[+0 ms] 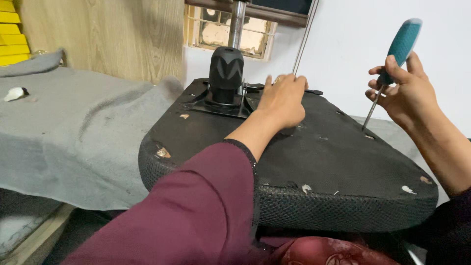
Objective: The person uses a screwdriver to tighten screws on the underside of an office chair seat, securing the central gas lift mechanism. The person works on multiple screws around the base of the mechanism.
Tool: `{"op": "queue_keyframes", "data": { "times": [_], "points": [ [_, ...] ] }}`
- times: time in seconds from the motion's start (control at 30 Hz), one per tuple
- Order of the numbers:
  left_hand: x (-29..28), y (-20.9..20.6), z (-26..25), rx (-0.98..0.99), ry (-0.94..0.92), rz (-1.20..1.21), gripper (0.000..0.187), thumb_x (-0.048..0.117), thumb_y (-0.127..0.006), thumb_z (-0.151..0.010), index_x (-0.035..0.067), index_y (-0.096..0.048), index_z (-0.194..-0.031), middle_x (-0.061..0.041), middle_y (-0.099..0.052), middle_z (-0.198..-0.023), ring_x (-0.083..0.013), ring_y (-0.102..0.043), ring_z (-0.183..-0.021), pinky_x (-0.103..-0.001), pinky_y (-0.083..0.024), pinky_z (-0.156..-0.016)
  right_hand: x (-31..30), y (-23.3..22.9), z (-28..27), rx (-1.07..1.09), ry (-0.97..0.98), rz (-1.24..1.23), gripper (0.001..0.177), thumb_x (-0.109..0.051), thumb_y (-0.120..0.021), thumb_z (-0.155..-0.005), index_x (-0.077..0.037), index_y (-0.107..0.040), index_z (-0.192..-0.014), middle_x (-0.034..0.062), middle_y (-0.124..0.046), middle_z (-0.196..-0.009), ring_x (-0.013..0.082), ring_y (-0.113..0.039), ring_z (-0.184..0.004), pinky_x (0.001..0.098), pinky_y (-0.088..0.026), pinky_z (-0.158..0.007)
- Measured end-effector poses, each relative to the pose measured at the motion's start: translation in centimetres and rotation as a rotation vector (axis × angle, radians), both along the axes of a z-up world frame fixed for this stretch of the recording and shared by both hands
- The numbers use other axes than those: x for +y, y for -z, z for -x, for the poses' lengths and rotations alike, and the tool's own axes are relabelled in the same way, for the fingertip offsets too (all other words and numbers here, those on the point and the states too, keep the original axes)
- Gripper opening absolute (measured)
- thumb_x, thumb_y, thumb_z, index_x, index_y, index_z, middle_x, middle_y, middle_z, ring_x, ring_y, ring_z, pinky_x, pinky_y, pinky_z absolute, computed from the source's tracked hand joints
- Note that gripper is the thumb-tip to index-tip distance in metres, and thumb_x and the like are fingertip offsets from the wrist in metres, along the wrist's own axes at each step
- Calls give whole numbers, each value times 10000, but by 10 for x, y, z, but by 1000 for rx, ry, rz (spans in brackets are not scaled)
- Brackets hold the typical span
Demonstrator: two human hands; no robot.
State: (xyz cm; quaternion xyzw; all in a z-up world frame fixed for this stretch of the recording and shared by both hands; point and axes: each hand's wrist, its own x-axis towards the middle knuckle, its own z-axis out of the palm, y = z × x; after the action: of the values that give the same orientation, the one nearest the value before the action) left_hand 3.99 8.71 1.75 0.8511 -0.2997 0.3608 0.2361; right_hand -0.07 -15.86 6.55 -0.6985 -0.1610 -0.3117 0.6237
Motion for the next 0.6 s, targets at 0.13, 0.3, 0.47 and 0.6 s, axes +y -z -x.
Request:
{"op": "queue_keyframes", "data": {
  "times": [0.13,0.3,0.47,0.6],
  "points": [
    [-34,2,-8,277,114,-280,495,79,-614,-802,144,-649,-1292,-135,-652,-1321,-308,-571,-1298,-530,-355,-1140,-7,2,4,8,-115,-7,209,-327,-566,-1170,-230,-408,-1265,70,-556,-1065,114,-511,-766,304,-463,-729],
    [-90,7,-11,347,188,-352,388,147,-598,-855,164,-734,-1217,-134,-704,-1269,-315,-649,-1218,-464,-485,-1042,-20,5,-1,2,-145,18,195,-332,-560,-1180,-239,-425,-1285,25,-557,-996,75,-463,-714,292,-443,-748],
    [-144,8,-40,296,330,-318,375,141,-599,-803,183,-766,-1137,-122,-756,-1167,-282,-725,-1101,-381,-575,-934,-38,6,-5,-9,-243,42,238,-337,-546,-1178,-244,-429,-1363,24,-557,-1001,62,-451,-719,274,-431,-768],
    [-186,7,-59,362,295,-251,309,162,-630,-821,138,-805,-1076,-135,-760,-1148,-301,-723,-1093,-389,-574,-935,-46,5,-8,-22,-369,42,382,-365,-540,-1174,-249,-409,-1514,34,-559,-999,65,-446,-718,274,-415,-735]
  ]
}}
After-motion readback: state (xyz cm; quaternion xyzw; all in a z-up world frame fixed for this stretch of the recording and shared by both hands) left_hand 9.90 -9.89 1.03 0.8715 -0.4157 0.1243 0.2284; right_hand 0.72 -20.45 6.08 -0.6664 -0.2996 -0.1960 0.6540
